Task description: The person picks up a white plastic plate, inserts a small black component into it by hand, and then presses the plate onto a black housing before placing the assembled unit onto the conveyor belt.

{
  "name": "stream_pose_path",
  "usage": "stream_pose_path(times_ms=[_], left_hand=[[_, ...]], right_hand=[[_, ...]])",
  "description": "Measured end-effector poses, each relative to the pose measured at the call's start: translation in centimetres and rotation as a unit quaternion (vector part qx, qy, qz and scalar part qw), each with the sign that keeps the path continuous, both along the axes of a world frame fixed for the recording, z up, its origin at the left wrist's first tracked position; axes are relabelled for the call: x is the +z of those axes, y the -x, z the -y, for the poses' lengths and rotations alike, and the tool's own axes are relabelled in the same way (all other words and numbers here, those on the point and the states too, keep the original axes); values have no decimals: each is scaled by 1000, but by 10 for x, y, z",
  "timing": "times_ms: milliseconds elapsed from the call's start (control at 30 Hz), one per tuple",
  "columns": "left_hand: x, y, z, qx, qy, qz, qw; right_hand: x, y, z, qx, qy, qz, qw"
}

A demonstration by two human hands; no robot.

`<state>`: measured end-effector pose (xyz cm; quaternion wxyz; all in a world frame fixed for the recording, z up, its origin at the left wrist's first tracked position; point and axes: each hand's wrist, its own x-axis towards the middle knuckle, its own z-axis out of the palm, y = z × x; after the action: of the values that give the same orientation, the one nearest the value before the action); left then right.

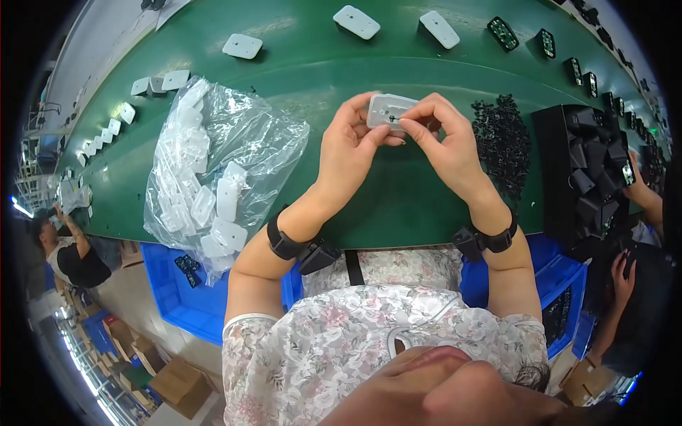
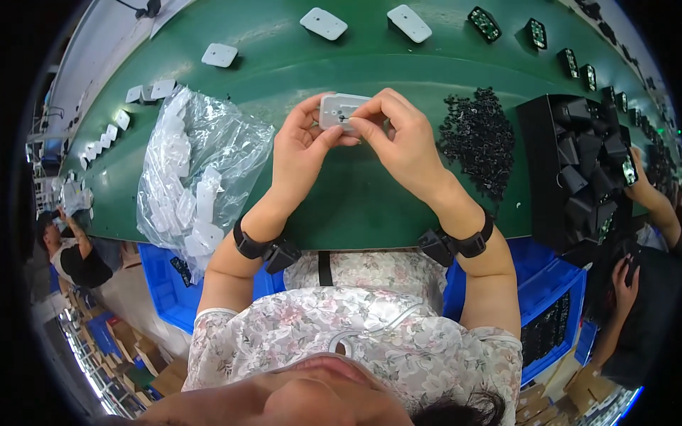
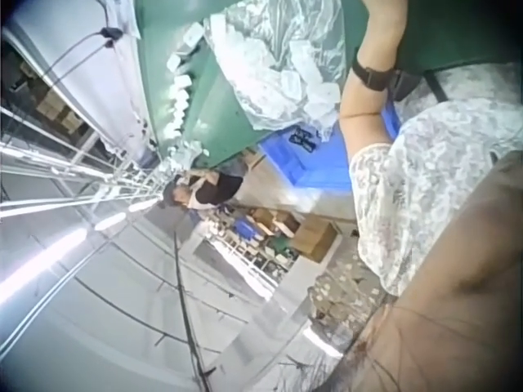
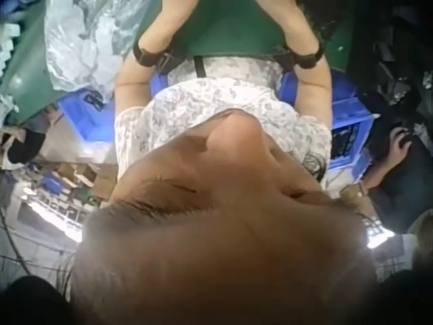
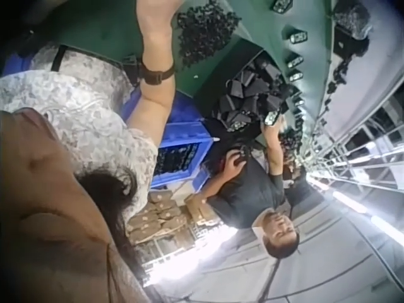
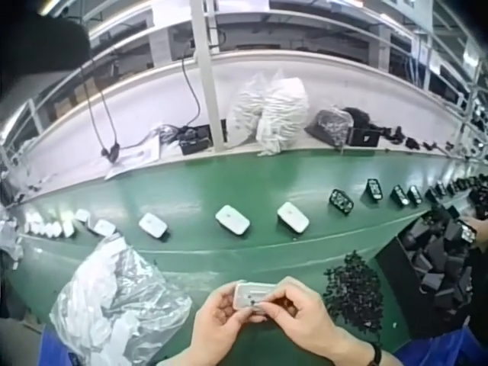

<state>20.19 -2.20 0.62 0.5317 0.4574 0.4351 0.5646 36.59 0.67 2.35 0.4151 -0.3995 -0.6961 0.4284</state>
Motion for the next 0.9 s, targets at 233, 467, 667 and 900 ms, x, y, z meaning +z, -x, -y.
stream_pose_path(times_ms=[233, 467, 667, 900], left_hand=[[2, 2, 3, -36, 67, 36, 996], [-6, -1, 3, -29, -29, 48, 998], [-7, 3, 0, 1, -72, -37, 997], [1, 5, 3, -37, -7, 66, 997]], right_hand=[[1, 4, 2, -60, -18, 85, 994], [-16, 7, 4, -51, 88, -44, 994], [-8, 9, 7, -57, -71, 49, 995], [7, 0, -2, -43, -122, 78, 989]])
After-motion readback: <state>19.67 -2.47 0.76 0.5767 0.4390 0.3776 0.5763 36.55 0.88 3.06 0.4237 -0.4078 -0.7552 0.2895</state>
